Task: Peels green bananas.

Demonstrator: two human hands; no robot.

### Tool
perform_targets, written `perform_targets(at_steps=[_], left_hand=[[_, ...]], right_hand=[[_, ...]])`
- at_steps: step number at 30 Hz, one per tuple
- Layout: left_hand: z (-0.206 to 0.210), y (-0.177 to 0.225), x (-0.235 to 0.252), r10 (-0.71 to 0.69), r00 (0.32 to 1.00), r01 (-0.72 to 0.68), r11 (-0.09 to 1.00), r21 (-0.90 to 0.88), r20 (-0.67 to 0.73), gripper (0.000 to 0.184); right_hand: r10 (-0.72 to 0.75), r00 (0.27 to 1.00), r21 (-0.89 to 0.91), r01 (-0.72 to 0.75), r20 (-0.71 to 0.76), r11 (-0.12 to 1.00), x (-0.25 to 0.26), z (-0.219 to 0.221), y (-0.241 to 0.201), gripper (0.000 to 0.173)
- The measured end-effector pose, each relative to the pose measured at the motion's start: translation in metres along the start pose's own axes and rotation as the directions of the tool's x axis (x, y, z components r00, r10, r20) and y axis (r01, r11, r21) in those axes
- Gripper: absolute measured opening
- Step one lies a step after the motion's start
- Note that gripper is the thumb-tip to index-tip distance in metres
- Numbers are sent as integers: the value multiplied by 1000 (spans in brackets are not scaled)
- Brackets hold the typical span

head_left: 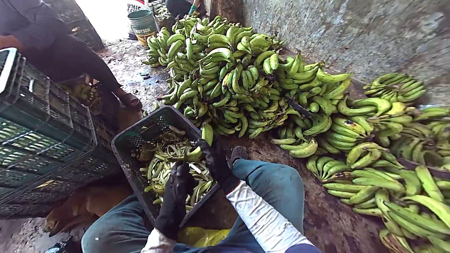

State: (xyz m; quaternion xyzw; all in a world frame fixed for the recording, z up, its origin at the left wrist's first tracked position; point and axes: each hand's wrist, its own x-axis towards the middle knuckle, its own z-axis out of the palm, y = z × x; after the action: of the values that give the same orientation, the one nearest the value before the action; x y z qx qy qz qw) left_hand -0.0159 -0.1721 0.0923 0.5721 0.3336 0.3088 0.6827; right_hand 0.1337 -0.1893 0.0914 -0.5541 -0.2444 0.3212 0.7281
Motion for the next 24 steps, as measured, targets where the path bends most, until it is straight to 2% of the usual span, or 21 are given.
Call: perform_targets(at_steps=[2, 3, 5, 6, 7, 9, 11, 13, 14, 15, 17, 19, 20, 22, 24], left_hand=[[1, -3, -2, 101, 994, -94, 988, 126, -51, 46], [0, -6, -5, 160, 986, -143, 954, 264, -47, 54], [-5, -11, -10, 191, 980, -189, 854, 485, 46, 66], [-4, -8, -11, 143, 988, -156, 870, 467, 63, 63], [-2, -3, -11, 62, 994, -89, 929, 360, 85, 57], [-7, 10, -10, -107, 973, 89, 991, 95, 207, 54], [-22, 19, -11, -142, 952, 175, 979, -103, 273, 58], [-38, 29, -7, -69, 973, 110, 978, -177, 222, 51], [-45, 37, -6, -27, 984, 62, 978, -199, 176, 46], [-53, 48, -6, 31, 989, -1, 979, -206, 146, 43], [-68, 71, -8, 159, 975, -111, 955, -275, 157, 37], [-77, 84, -5, 274, 943, -207, 928, -311, 189, 33], [-76, 86, -5, 230, 961, -176, 937, -302, 154, 35], [-67, 75, -3, -25, 999, 28, 991, -132, 22, 44], [-57, 52, 6, -261, 965, 260, 963, 73, -4, 50]], right_hand=[[42, 999, -43, -42, 1, 998, 0, 1, 1, 50], [72, 997, -77, -73, -12, 994, 0, 0, 3, 52], [126, 992, -84, -128, -23, 988, 2, -4, 10, 54], [140, 990, -78, -141, -17, 987, 5, -6, 13, 53], [153, 988, -54, -151, 27, 987, 11, -9, 17, 50], [195, 948, 88, -224, 252, 971, 23, -20, 26, 43], [206, 811, 155, -339, 547, 928, 28, -30, 18, 38], [230, 652, 66, -396, 722, 916, 32, -36, -1, 37], [276, 613, -23, -387, 740, 922, 36, -39, -8, 37], [336, 605, -126, -363, 722, 923, 41, -42, -10, 40], [414, 662, -288, -298, 625, 910, 54, -51, 1, 48], [387, 767, -257, -293, 512, 921, 64, -60, 20, 49], [363, 808, -200, -303, 464, 932, 67, -62, 27, 48], [325, 863, -100, -311, 386, 945, 69, -59, 34, 49], [290, 908, -56, -287, 301, 956, 61, -47, 26, 51]])
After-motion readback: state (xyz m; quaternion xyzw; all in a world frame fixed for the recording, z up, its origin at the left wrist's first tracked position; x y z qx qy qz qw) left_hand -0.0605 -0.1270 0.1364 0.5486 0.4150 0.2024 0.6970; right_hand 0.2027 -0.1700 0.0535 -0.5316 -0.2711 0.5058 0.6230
